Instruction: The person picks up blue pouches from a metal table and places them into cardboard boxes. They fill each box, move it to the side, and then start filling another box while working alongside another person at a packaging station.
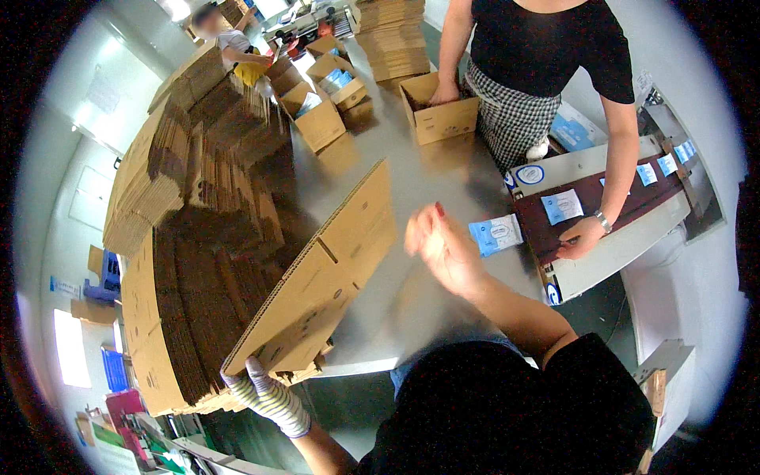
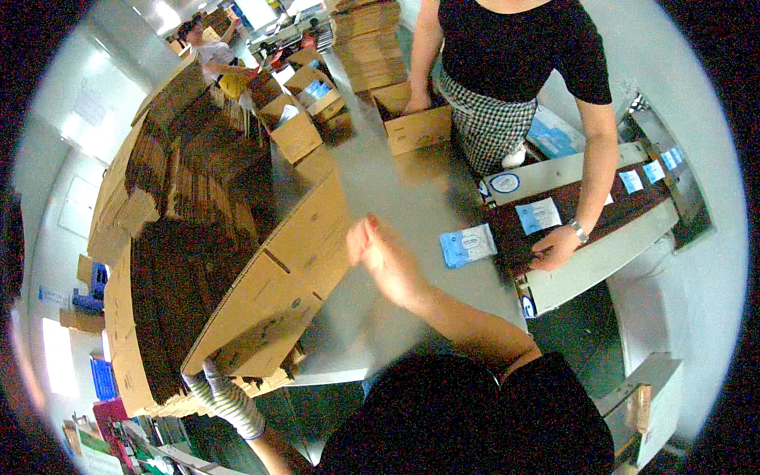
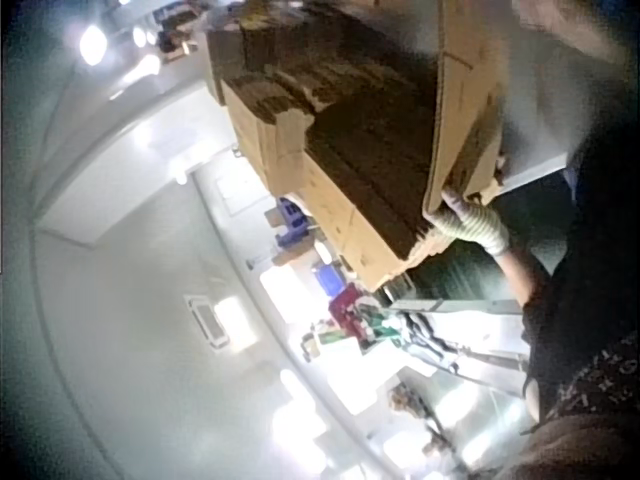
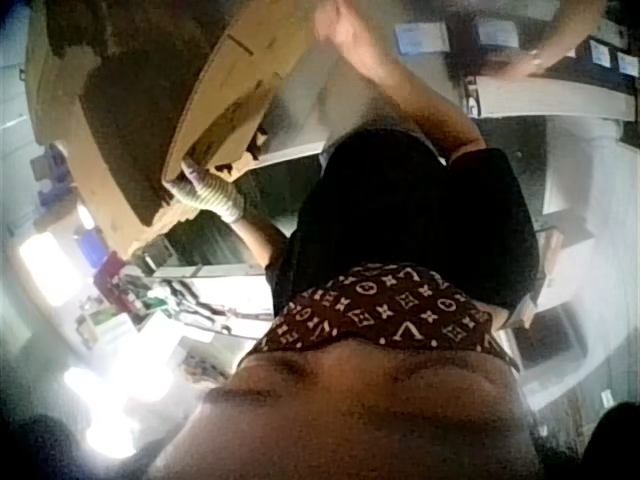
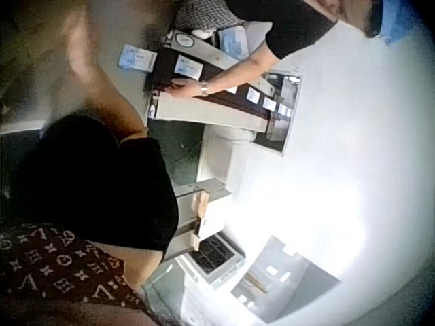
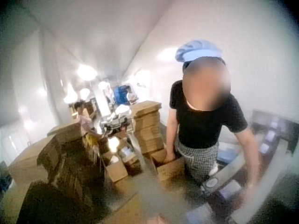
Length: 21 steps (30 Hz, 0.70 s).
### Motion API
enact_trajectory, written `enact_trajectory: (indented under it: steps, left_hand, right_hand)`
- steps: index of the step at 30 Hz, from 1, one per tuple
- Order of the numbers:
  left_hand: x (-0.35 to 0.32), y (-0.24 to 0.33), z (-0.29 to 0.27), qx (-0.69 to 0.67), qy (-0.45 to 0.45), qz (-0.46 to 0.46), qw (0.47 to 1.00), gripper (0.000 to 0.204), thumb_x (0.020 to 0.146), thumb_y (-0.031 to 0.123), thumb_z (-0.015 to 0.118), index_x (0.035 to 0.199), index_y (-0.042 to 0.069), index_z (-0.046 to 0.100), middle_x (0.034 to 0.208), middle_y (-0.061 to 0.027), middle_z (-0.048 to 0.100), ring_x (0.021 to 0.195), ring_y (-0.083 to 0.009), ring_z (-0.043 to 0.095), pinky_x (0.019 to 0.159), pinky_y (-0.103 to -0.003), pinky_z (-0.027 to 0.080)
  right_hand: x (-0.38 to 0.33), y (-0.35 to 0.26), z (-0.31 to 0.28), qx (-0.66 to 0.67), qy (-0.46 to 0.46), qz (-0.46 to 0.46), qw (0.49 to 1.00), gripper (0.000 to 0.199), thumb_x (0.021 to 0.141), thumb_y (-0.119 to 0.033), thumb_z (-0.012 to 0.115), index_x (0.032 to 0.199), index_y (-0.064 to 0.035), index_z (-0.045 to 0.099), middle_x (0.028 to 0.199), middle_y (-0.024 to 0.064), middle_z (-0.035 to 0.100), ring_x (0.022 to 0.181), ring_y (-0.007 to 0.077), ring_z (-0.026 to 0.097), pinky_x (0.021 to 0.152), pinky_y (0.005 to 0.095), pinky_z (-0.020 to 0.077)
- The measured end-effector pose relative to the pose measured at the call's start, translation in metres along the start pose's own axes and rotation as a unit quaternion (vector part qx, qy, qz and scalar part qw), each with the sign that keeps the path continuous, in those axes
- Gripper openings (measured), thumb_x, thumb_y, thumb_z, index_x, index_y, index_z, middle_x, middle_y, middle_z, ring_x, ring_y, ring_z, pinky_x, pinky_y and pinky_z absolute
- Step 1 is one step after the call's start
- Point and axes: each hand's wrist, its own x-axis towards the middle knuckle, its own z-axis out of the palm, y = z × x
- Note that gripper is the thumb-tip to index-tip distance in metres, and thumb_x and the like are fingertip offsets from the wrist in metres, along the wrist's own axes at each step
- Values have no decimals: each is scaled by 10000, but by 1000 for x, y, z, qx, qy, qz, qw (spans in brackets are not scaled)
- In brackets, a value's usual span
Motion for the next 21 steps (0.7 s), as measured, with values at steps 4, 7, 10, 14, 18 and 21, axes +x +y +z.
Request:
enact_trajectory:
  steps: [4, 7, 10, 14, 18, 21]
  left_hand:
    - [-7, 6, 11, -45, -34, -71, 996, 305, 842, 189, 609, 1105, 72, 510, 1031, -52, 551, 932, -162, 499, 847, -318, 400]
    - [-9, -8, 4, -43, -81, -78, 993, 254, 836, 234, 612, 1001, 70, 512, 929, -37, 525, 881, -145, 484, 815, -302, 393]
    - [-11, -29, -3, -82, -100, -95, 987, 240, 835, 257, 611, 951, 67, 523, 937, -49, 533, 893, -158, 490, 847, -314, 377]
    - [-22, -51, 2, -102, -57, -169, 979, 139, 823, 197, 601, 841, 77, 532, 926, -65, 563, 885, -154, 501, 870, -305, 363]
    - [-25, -79, -9, -45, -9, -176, 983, 67, 817, 92, 600, 835, 80, 537, 821, -1, 523, 774, -106, 460, 774, -253, 380]
    - [-26, -86, -8, 46, 51, -171, 983, 83, 826, 107, 612, 831, 81, 534, 794, 13, 502, 748, -96, 430, 747, -243, 370]
  right_hand:
    - [25, -3, -36, -485, 223, -184, 825, 499, 880, -494, 456, 1031, -21, 509, 917, 39, 517, 918, 149, 478, 844, 271, 353]
    - [27, 5, -63, -391, 153, -66, 905, 472, 892, -429, 480, 1155, -39, 446, 1082, 77, 511, 1036, 147, 433, 892, 278, 342]
    - [20, 13, -68, -331, 123, 51, 934, 432, 869, -359, 555, 1156, -54, 448, 1103, 66, 494, 1064, 153, 422, 898, 276, 348]
    - [8, 47, -84, -384, 144, 52, 910, 461, 801, -179, 665, 1178, -69, 422, 1120, 58, 484, 1087, 160, 440, 922, 289, 351]
    - [-6, 51, -86, -411, 20, 41, 911, 491, 781, -125, 684, 1172, -65, 393, 1132, 46, 476, 1085, 161, 454, 941, 301, 346]
    - [-6, 46, -84, -455, -53, 87, 885, 483, 794, -147, 674, 1171, -67, 383, 1137, 42, 468, 1100, 151, 433, 946, 294, 339]
